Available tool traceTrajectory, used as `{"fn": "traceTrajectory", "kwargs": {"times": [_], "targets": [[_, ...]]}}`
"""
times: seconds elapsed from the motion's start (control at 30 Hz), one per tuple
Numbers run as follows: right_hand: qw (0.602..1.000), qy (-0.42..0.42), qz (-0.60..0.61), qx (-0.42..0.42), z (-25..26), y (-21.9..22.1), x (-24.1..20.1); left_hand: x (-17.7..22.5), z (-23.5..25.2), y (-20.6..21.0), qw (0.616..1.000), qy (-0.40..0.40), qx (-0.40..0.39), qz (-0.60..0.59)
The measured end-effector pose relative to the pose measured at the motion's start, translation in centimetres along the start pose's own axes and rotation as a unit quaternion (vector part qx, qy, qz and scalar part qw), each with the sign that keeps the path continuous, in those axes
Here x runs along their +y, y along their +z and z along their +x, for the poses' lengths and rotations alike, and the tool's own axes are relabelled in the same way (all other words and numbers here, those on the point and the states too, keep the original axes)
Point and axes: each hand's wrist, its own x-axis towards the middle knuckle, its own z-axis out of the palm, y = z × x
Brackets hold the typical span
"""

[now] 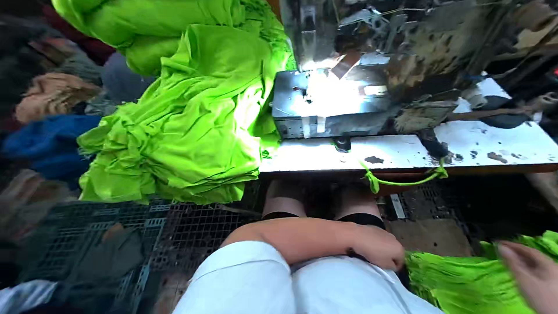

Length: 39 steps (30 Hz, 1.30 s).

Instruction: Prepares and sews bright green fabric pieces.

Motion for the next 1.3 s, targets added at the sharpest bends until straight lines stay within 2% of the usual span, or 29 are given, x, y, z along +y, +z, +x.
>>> {"fn": "traceTrajectory", "kwargs": {"times": [0.07, 0.13, 0.2, 0.27, 0.33, 0.37, 0.43, 0.5, 0.57, 0.6, 0.63, 0.7, 0.73, 0.8, 0.9, 0.97, 1.0, 1.1, 1.17, 1.23, 1.3], "targets": [[0.988, -0.123, -0.042, -0.088, 2.6, 7.1, -7.4, -2.7, -5.1, 1.1, 0.993, -0.074, 0.088, -0.033], [0.957, -0.234, -0.045, -0.165, 4.2, 12.4, -14.2, -4.2, -10.7, 2.9, 0.964, -0.119, 0.228, -0.071], [0.918, -0.311, -0.042, -0.243, 5.9, 15.3, -21.0, -4.2, -15.7, 4.1, 0.904, -0.144, 0.403, -0.009], [0.880, -0.372, -0.048, -0.292, 7.7, 17.2, -27.3, -3.8, -20.2, 3.2, 0.818, -0.202, 0.526, 0.114], [0.851, -0.398, -0.072, -0.334, 9.0, 18.4, -33.1, -3.9, -23.6, 0.9, 0.729, -0.308, 0.569, 0.223], [0.838, -0.407, -0.084, -0.353, 9.5, 19.0, -35.6, -4.4, -25.1, -0.3, 0.696, -0.369, 0.562, 0.253], [0.817, -0.430, -0.100, -0.371, 10.1, 20.6, -39.4, -4.8, -27.4, -1.9, 0.659, -0.444, 0.551, 0.255], [0.803, -0.430, -0.129, -0.391, 10.2, 21.2, -41.8, -4.2, -29.2, -2.6, 0.653, -0.448, 0.565, 0.234], [0.803, -0.402, -0.123, -0.422, 9.7, 21.1, -42.2, -3.5, -31.3, -2.3, 0.676, -0.410, 0.593, 0.155], [0.809, -0.381, -0.090, -0.439, 9.5, 21.1, -41.8, -3.2, -32.3, -2.2, 0.688, -0.366, 0.622, 0.076], [0.817, -0.354, -0.038, -0.454, 9.4, 21.1, -41.0, -2.8, -32.9, -2.3, 0.690, -0.296, 0.659, -0.034], [0.828, -0.271, 0.116, -0.478, 9.0, 21.3, -39.6, -1.5, -32.6, -3.0, 0.668, -0.097, 0.701, -0.231], [0.818, -0.210, 0.218, -0.489, 8.6, 21.5, -39.1, -0.8, -31.9, -3.5, 0.662, -0.015, 0.691, -0.289], [0.777, -0.123, 0.380, -0.487, 7.8, 21.4, -38.6, 0.1, -29.5, -4.5, 0.656, 0.069, 0.667, -0.346], [0.741, -0.096, 0.509, -0.428, 7.0, 19.9, -38.0, 0.0, -25.4, -4.5, 0.642, 0.069, 0.667, -0.370], [0.735, -0.132, 0.533, -0.398, 7.0, 18.7, -36.1, -0.1, -23.0, -3.3, 0.646, 0.043, 0.673, -0.357], [0.754, -0.158, 0.511, -0.382, 7.0, 18.0, -35.2, -0.1, -21.9, -2.5, 0.650, 0.033, 0.673, -0.350], [0.865, -0.163, 0.373, -0.294, 5.6, 15.9, -33.7, -0.3, -19.0, -0.2, 0.668, 0.013, 0.659, -0.346], [0.910, -0.195, 0.279, -0.236, 4.7, 15.8, -32.5, -0.2, -18.0, 0.5, 0.696, -0.034, 0.644, -0.316], [0.912, -0.285, 0.226, -0.190, 4.7, 16.4, -30.6, 0.0, -18.2, 0.0, 0.726, -0.124, 0.631, -0.245], [0.895, -0.350, 0.209, -0.179, 4.9, 17.1, -29.4, 0.2, -18.7, -0.8, 0.736, -0.186, 0.625, -0.184]]}}
